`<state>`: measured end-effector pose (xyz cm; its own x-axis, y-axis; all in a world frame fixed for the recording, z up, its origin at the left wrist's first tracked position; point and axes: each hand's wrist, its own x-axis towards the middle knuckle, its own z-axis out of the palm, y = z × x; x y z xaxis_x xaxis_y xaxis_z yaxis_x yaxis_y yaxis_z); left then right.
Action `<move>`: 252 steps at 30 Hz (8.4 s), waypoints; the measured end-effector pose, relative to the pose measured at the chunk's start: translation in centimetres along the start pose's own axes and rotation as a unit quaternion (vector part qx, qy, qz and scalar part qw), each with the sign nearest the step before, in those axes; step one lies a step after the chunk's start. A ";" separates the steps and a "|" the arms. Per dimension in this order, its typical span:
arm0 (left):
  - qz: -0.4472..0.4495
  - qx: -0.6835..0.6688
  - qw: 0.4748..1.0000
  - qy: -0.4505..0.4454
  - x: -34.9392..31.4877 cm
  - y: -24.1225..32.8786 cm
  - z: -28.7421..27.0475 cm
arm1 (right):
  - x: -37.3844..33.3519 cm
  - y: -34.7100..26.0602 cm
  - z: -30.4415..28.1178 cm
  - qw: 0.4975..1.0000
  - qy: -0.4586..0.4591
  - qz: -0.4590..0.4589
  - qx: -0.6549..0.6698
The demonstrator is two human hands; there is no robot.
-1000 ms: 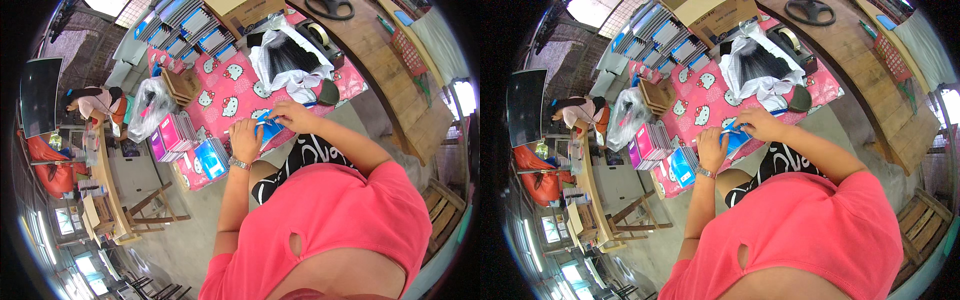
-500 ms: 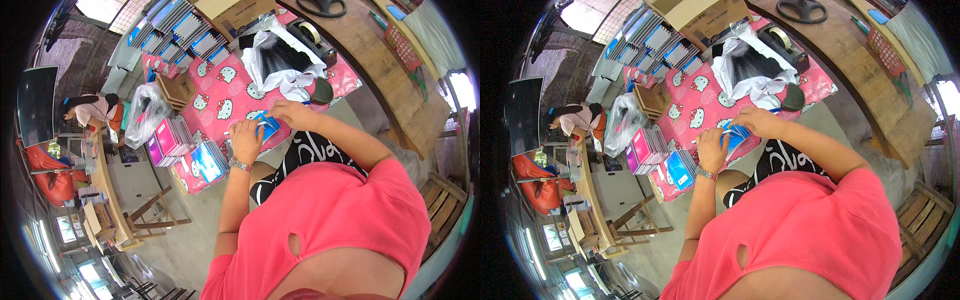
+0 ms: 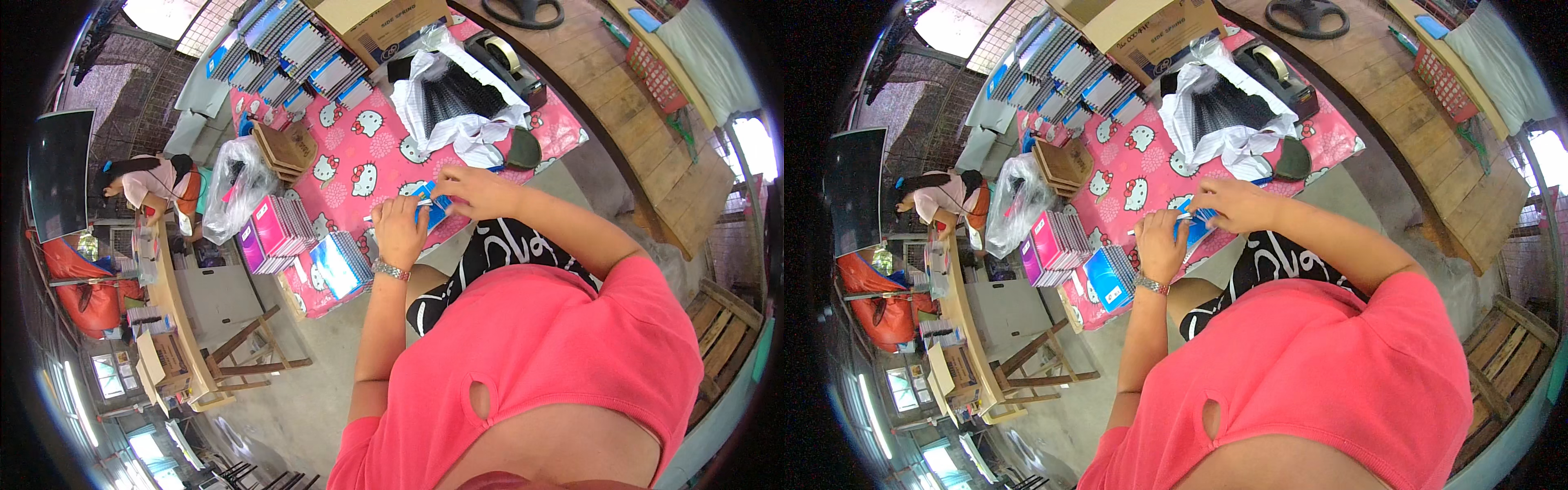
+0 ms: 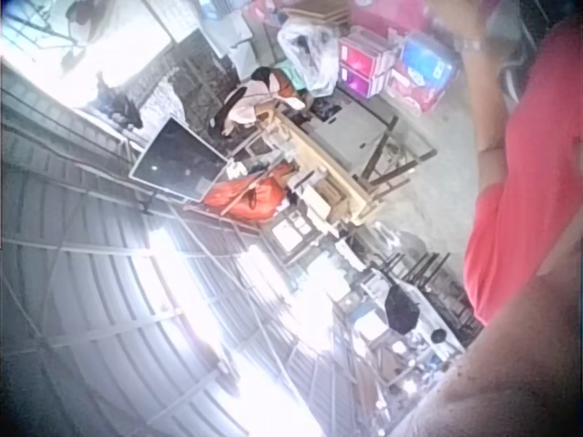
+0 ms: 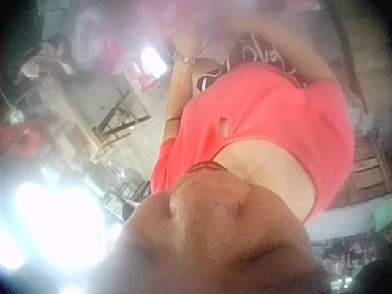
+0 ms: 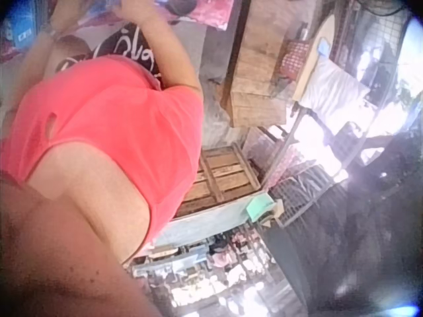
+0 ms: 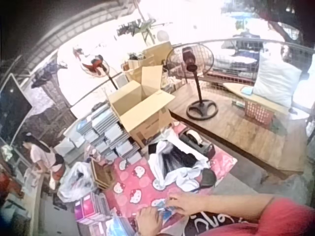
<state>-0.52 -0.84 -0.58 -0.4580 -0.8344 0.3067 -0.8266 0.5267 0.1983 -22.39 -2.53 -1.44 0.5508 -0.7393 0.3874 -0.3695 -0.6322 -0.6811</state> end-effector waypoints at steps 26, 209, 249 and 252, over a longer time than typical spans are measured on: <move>0.016 -0.076 0.997 0.001 -0.7 0.8 0.1 | 0.9 -4.2 -1.6 0.911 -0.089 0.323 0.238; -0.026 0.012 0.985 0.170 0.4 -0.4 3.3 | 0.3 2.0 2.8 0.987 0.113 0.099 0.063; -0.080 -0.023 0.996 0.005 -2.1 -1.4 1.4 | 0.1 2.8 -7.1 0.966 -0.075 0.206 0.139; -0.062 -0.030 0.998 -0.008 -1.4 -0.6 1.0 | 2.8 2.3 -3.1 0.909 -0.142 0.166 0.355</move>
<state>0.26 -0.12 -2.11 -0.3590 -0.8962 0.2606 -0.8564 0.4273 0.2898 -24.00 -6.77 0.01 0.7047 -0.7092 -0.0205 -0.0300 -0.0009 -0.9995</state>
